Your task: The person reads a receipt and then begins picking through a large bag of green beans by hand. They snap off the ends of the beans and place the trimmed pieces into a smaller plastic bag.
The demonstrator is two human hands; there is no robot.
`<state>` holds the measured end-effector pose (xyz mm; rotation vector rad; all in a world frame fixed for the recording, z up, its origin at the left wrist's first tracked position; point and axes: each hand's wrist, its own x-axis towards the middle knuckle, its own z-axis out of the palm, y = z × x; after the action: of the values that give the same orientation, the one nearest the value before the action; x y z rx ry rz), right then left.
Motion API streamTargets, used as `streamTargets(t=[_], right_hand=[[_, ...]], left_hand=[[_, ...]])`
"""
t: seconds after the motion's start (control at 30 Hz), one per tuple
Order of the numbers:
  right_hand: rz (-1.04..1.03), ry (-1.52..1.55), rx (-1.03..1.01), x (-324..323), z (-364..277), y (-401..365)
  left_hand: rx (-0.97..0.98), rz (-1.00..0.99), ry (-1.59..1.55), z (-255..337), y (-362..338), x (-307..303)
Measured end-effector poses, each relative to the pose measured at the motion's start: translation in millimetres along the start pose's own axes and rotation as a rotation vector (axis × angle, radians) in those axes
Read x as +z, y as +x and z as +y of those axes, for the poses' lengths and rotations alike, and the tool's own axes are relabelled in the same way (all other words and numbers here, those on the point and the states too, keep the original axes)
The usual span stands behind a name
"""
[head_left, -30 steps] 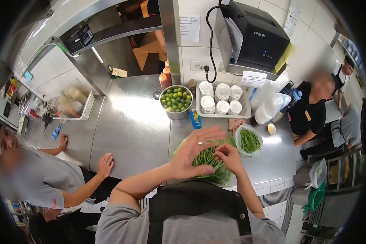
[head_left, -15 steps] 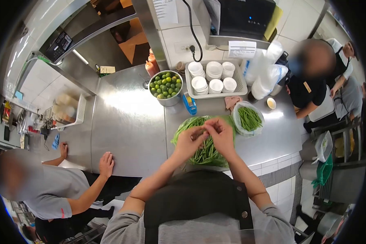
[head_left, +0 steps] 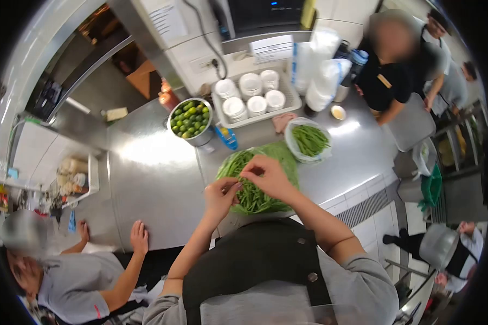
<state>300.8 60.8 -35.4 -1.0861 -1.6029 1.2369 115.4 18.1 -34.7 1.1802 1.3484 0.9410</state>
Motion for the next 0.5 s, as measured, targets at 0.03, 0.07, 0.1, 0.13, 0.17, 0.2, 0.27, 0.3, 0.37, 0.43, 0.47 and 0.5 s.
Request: streamTargets(t=[0.03,0.07,0.1,0.13,0.17,0.2,0.27,0.3,0.37,0.43,0.47,0.5], right_hand=[[-0.009,-0.029,-0.003,-2,2,1],[-0.008,-0.003,0.016,-3,3,1],[-0.008,0.025,0.032,-2,4,2],[-0.010,0.058,0.043,-3,5,3],[-0.030,0.102,0.068,-5,7,3],[-0.059,0.149,0.089,-5,9,5],[-0.131,0.277,0.159,-3,10,6],[-0.157,0.327,0.192,-3,11,6],[-0.209,0.424,0.263,-2,17,5],[-0.245,0.753,0.433,0,16,0],[-0.261,0.917,0.521,0,16,-3],[-0.240,0.956,0.525,1,17,-4]], left_hand=[[0.003,-0.004,0.002,-1,-2,0],[0.006,-0.008,0.005,-2,-4,1],[0.012,-0.011,-0.017,-6,-5,2],[0.018,-0.010,-0.034,-10,-5,2],[0.020,-0.003,-0.050,-12,-6,2],[0.022,-0.010,-0.062,-9,-6,4],[0.016,-0.004,-0.086,-4,-10,2],[0.021,-0.009,-0.071,-5,-11,0],[0.026,-0.021,-0.044,-8,-11,-2],[0.089,-0.020,-0.047,-12,-13,-4],[0.119,-0.020,-0.049,-14,-14,-4],[0.134,-0.018,-0.042,-16,-13,-5]])
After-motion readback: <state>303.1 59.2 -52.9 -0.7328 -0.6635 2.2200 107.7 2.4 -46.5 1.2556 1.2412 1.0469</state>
